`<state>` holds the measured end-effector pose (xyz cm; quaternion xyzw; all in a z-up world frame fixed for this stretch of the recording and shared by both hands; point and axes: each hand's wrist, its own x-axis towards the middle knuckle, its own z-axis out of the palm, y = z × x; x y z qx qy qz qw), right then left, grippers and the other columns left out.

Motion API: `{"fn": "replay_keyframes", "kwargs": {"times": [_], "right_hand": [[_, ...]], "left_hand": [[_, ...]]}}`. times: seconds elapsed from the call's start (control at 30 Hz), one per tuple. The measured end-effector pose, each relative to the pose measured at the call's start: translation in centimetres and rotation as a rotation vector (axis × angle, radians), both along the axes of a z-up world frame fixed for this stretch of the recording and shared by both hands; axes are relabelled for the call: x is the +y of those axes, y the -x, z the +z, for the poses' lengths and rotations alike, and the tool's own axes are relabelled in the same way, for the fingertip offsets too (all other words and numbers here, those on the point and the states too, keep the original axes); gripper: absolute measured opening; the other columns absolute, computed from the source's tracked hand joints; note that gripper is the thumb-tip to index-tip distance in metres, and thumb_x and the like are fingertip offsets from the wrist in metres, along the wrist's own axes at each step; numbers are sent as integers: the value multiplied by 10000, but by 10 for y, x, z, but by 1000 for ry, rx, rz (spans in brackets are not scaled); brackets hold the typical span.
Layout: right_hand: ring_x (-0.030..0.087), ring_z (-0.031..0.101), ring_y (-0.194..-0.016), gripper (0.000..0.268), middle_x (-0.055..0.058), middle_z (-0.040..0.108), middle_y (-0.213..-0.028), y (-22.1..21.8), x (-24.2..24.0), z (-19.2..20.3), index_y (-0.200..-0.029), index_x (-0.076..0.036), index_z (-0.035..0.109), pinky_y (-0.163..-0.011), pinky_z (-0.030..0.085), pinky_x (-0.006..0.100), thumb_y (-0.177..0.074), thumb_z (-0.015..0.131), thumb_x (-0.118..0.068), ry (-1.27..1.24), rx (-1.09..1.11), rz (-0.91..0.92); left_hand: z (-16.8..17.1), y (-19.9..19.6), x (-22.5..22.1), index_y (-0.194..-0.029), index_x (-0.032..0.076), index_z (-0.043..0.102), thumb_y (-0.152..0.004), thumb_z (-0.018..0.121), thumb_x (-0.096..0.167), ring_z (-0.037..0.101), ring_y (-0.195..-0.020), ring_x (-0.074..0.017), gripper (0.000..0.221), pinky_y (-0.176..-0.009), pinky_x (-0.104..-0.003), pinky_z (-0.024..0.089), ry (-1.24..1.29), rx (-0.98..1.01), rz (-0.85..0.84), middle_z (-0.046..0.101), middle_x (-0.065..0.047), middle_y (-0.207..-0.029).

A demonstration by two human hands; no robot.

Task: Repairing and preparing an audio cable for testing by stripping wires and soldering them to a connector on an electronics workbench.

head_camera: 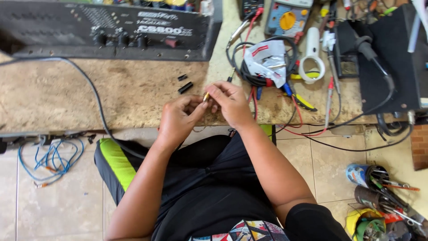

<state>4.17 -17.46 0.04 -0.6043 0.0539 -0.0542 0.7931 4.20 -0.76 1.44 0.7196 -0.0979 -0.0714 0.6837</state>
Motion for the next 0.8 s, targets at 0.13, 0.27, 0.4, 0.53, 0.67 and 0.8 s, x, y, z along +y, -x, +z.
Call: {"fn": "replay_keyframes", "kwargs": {"times": [0.13,0.27,0.4,0.53,0.67,0.8], "right_hand": [[198,725,-559,102,143,722,-747,-7,-7,-8,-915,8,724,-419,566,228,-973,699,-72,-60,24,43],[222,716,-514,102,188,723,-743,-11,-5,-10,-902,41,731,-415,589,262,-933,742,-56,-77,91,41],[234,768,-629,318,167,766,-859,-6,-8,-7,-937,-1,745,-509,653,312,-1012,657,-298,-138,132,53],[256,778,-660,438,183,775,-896,10,-8,7,-1023,30,726,-525,658,323,-1057,549,-369,-198,73,28],[185,604,-496,435,76,616,-613,41,-12,19,-811,-33,704,-499,533,272,-1113,465,-235,479,-361,-333],[196,549,-470,411,16,599,-536,62,-26,3,-698,-86,699,-546,496,280,-1073,547,-162,774,-447,-370]], "left_hand": [[0,-4,3,-1134,-63,727,-927,747,81,733,-648,-179,253,-585,-296,585,-1,27,-117,744,-172,-840],[9,-3,6,-1143,-57,723,-932,747,94,723,-695,-164,261,-627,-290,582,-17,50,-136,756,-160,-875],[-16,-7,5,-1144,-12,731,-969,717,136,755,-694,-143,229,-638,-249,596,79,157,-76,774,-116,-863],[-24,-12,14,-1078,-29,719,-978,705,100,738,-651,-170,164,-573,-265,634,247,208,-44,731,-134,-816],[-9,-11,16,-1069,-37,704,-983,686,107,738,-633,-182,168,-548,-279,651,279,237,0,714,-141,-800],[-6,-13,15,-1045,-20,707,-967,701,122,739,-609,-186,162,-515,-277,652,240,269,11,710,-143,-784]]}}
